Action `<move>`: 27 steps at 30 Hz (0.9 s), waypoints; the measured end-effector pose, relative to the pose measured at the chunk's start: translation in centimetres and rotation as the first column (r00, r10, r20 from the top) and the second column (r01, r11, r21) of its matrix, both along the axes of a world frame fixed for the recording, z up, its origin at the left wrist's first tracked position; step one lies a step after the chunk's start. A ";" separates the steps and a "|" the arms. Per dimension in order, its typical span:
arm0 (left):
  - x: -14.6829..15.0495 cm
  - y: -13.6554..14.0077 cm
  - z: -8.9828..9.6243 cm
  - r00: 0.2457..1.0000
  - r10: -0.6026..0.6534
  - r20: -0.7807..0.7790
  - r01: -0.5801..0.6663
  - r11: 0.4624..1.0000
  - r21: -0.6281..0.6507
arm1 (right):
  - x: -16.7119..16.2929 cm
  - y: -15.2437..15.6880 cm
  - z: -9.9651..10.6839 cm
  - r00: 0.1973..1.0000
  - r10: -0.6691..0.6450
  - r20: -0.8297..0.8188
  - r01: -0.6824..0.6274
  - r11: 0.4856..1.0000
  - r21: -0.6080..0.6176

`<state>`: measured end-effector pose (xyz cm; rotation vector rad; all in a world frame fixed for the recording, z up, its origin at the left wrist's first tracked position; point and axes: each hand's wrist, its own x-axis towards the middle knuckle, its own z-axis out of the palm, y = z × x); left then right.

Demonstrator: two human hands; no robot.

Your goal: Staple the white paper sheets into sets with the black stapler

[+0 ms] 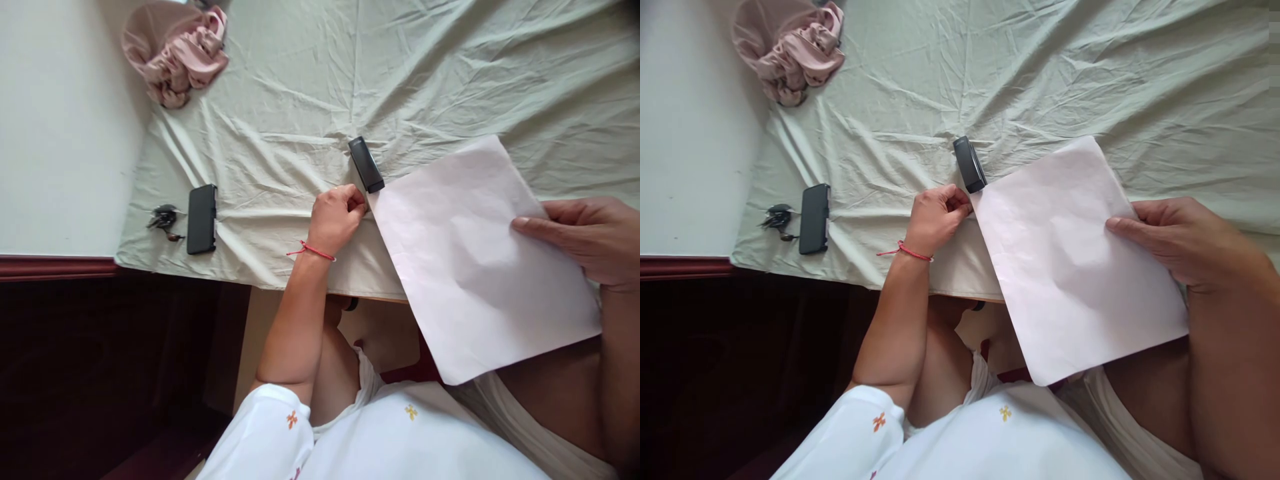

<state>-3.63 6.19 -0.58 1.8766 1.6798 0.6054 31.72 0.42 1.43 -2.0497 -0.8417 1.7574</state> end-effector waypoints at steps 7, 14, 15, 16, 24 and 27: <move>-0.3 0.2 -0.6 0.998 0.002 0.058 -0.020 0.952 0.306 | 0.2 0.0 -0.4 0.995 0.063 0.073 -0.064 0.998 0.011; -0.9 1.0 -1.3 0.962 -0.271 0.047 0.224 0.872 0.435 | 1.0 -0.2 -1.0 0.996 0.018 0.086 -0.025 0.997 0.073; -0.9 1.0 -1.3 0.962 -0.269 0.052 0.222 0.874 0.432 | 1.2 -0.2 -1.1 0.997 0.010 0.082 -0.016 0.997 0.075; -0.9 1.1 -1.3 0.962 -0.270 0.053 0.221 0.874 0.433 | 1.4 -0.3 -1.2 0.997 0.002 0.077 -0.008 0.997 0.074; -1.0 1.1 -1.5 0.961 -0.278 0.009 0.247 0.870 0.426 | 2.3 -0.6 -1.5 0.999 0.002 0.050 -0.005 0.998 0.056; -0.8 0.8 -2.1 0.962 -0.274 0.006 0.243 0.861 0.447 | 1.9 -0.5 -1.2 0.999 -0.011 0.034 0.009 0.999 0.045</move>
